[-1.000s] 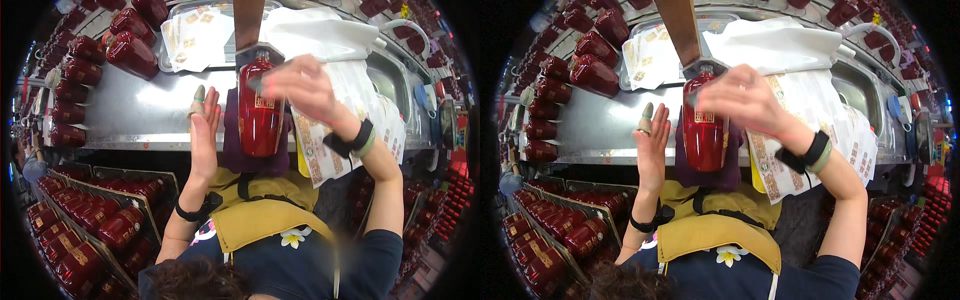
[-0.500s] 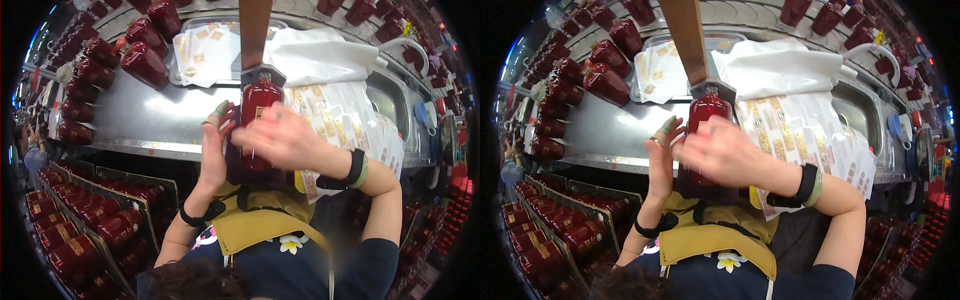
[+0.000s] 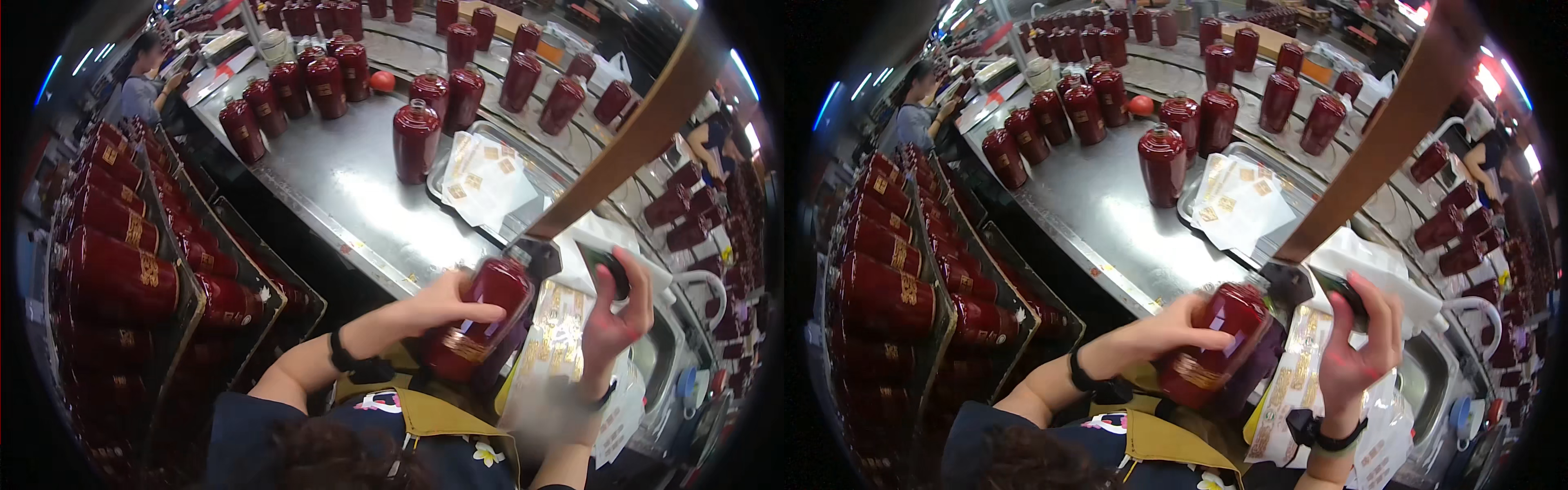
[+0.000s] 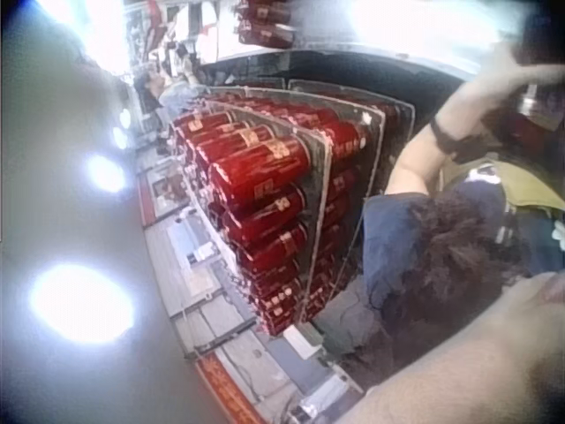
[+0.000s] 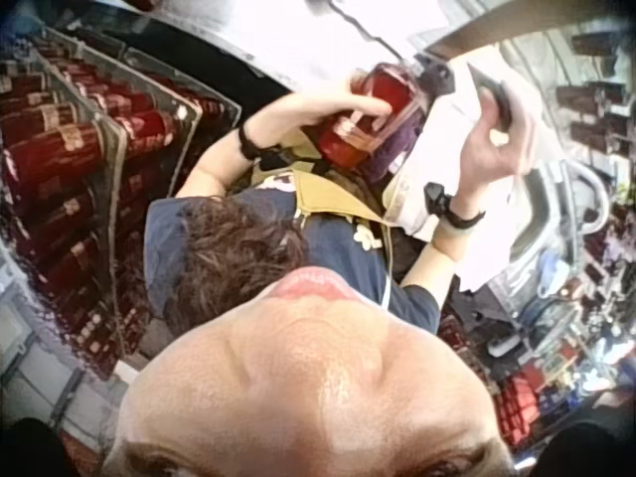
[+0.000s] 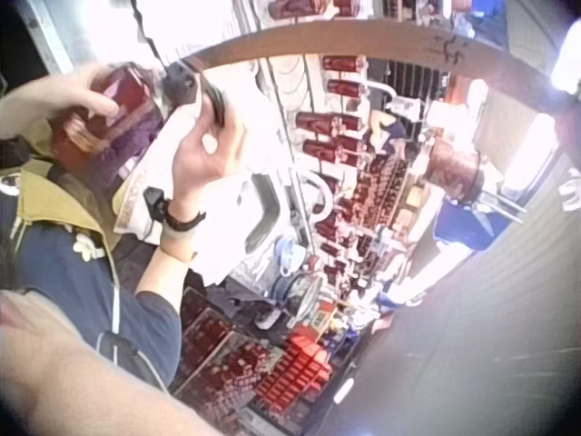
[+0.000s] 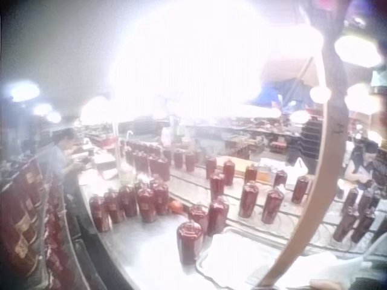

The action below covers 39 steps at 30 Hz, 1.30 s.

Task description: Applying and smoothing product labels and decorative stickers onto red bottles in a factory production line.

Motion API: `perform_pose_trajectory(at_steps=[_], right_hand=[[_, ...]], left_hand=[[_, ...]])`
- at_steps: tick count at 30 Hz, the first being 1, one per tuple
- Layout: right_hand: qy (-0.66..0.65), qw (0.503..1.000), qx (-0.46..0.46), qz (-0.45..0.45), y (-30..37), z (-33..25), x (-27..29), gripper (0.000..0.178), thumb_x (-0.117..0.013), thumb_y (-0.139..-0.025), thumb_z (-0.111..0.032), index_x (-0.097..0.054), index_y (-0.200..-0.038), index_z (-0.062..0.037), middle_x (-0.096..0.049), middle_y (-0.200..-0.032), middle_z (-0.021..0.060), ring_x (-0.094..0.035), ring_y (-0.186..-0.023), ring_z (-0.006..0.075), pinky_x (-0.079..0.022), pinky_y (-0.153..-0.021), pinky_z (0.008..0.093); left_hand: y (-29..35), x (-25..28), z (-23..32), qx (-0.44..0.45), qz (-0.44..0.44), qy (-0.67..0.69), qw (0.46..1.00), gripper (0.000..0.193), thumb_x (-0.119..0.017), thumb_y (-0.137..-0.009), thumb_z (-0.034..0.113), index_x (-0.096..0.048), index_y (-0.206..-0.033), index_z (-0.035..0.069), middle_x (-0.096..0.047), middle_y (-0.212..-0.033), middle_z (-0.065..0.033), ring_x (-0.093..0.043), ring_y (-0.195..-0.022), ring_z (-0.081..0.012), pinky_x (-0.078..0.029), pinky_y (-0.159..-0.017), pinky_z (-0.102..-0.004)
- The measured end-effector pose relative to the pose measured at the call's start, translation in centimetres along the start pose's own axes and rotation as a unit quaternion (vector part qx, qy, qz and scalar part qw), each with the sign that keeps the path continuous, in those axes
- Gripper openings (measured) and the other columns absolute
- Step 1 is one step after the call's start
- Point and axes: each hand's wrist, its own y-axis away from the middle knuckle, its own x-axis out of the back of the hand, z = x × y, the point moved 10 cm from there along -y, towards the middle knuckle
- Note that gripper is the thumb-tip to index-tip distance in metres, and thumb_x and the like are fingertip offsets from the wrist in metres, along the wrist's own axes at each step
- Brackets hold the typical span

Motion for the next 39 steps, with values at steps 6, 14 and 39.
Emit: perform_pose_trajectory(at_steps=[6,14,39], right_hand=[[0.050,0.996,-0.071,-0.034,3.5,3.2,1.6,0.023,-0.070,-0.089,0.008,-0.070,-0.112,0.0031,-0.069,-0.097,0.0144,-0.067,-0.088,0.0270,-0.053,-0.081,0.0350],[0.183,0.968,-0.168,-0.029,10.1,5.7,3.7,0.024,-0.068,-0.093,-0.009,-0.070,-0.114,0.0034,-0.072,-0.102,0.0136,-0.068,-0.096,0.0254,-0.052,-0.088,0.0342],[-0.078,0.945,-0.313,-0.052,14.9,5.6,0.6,0.021,-0.049,-0.105,-0.004,-0.063,-0.120,0.0005,-0.060,-0.104,0.0048,-0.055,-0.096,0.0114,-0.044,-0.088,0.0267]], left_hand=[[6.8,21.6,15.7,-0.327,0.502,-0.224,0.768,0.073,-0.099,-0.068,0.030,-0.061,-0.120,-0.003,-0.073,-0.110,-0.0141,-0.071,-0.098,-0.0214,-0.056,-0.090,-0.0351],[5.8,40.6,20.8,-0.332,0.761,-0.219,0.513,0.070,-0.098,-0.057,0.013,-0.064,-0.116,-0.001,-0.072,-0.105,-0.0150,-0.072,-0.096,-0.0315,-0.057,-0.087,-0.0430],[-7.3,22.5,15.7,-0.390,0.348,-0.254,0.814,0.061,-0.096,-0.071,0.013,-0.062,-0.120,0.001,-0.071,-0.114,-0.0079,-0.068,-0.098,-0.0151,-0.055,-0.086,-0.0317]])
